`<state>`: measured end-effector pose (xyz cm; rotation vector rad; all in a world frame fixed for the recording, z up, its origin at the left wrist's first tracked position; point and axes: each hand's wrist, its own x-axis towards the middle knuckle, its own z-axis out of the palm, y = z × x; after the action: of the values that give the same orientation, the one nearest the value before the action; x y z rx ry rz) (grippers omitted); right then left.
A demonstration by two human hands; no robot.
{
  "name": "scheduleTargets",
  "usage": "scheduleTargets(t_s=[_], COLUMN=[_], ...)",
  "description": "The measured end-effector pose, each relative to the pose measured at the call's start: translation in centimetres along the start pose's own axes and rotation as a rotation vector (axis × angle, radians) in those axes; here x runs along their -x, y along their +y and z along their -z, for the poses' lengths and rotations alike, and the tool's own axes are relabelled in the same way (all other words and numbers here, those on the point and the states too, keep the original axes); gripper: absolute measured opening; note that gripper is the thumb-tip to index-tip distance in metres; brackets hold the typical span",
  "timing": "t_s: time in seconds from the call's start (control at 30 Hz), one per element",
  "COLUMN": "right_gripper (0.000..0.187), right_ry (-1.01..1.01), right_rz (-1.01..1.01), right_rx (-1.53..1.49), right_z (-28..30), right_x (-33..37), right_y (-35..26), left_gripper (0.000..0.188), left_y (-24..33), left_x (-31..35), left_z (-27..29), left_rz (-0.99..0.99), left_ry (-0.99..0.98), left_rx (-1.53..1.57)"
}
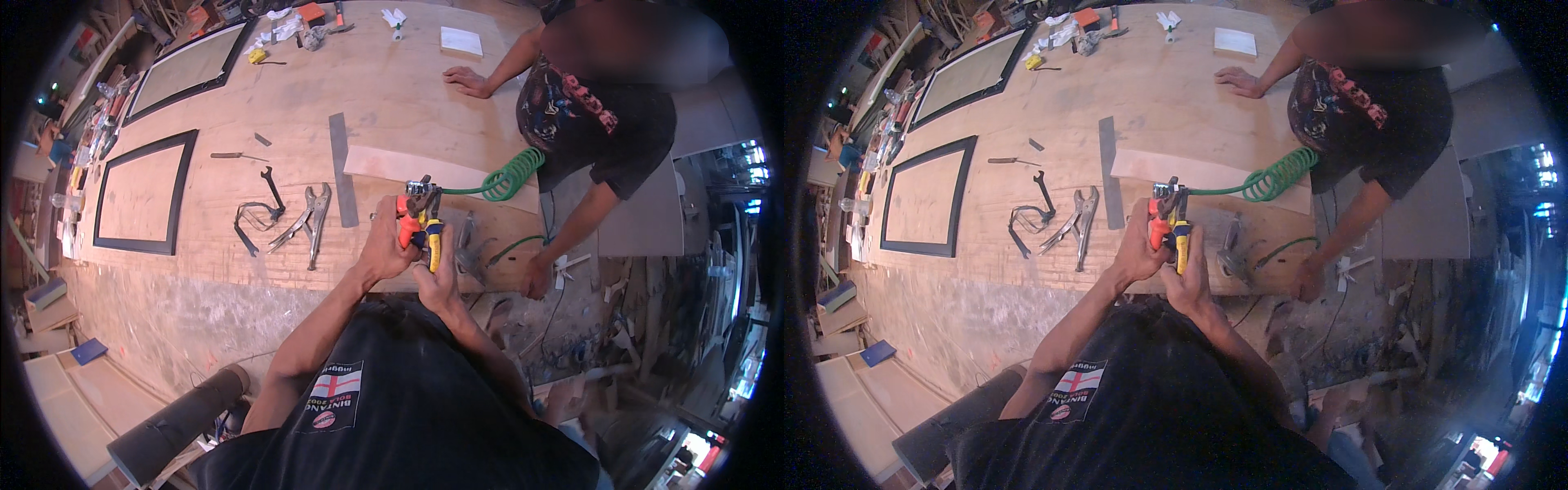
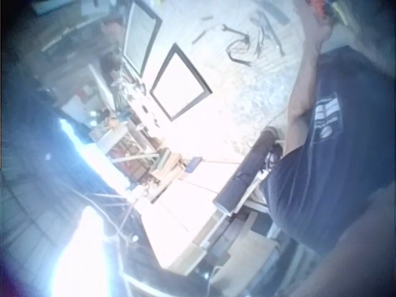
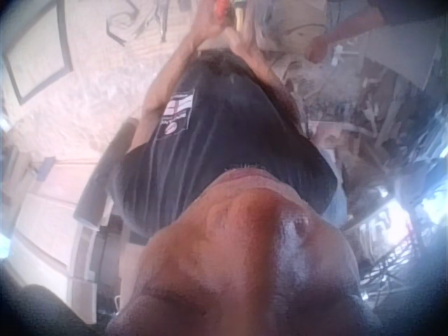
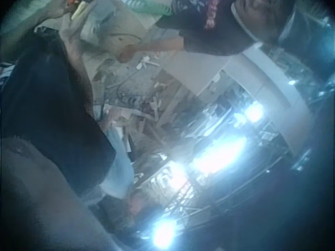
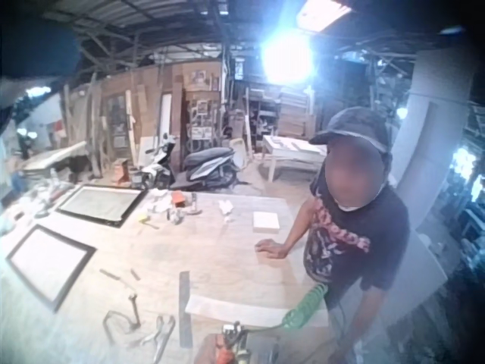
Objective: The person assembles a pneumatic tool by attaching a green air hose to a metal fitting using pliers and a wrench. They tighten the connection and test the assembly on a wooden workbench.
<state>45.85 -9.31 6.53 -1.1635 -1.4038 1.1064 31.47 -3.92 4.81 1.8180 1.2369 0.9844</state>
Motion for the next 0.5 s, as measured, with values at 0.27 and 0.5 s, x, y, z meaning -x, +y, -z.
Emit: scheduleTargets(t_s=[0.27,0.5], right_gripper=[0.050,0.047], right_ry=[-0.030,-0.072], right_rz=[-0.144,-0.411], right_rx=[-0.265,-0.645], right_z=[-0.6,0.1], right_x=[1.2,1.5], right_y=[0.5,-2.9], left_gripper=[0.072,0.078], left_y=[-3.7,-5.1], left_x=[-0.7,-3.1], left_z=[2.1,5.5], left_rz=[-0.141,-0.362], left_ry=[-0.049,-0.122], left_rx=[-0.180,-0.406])
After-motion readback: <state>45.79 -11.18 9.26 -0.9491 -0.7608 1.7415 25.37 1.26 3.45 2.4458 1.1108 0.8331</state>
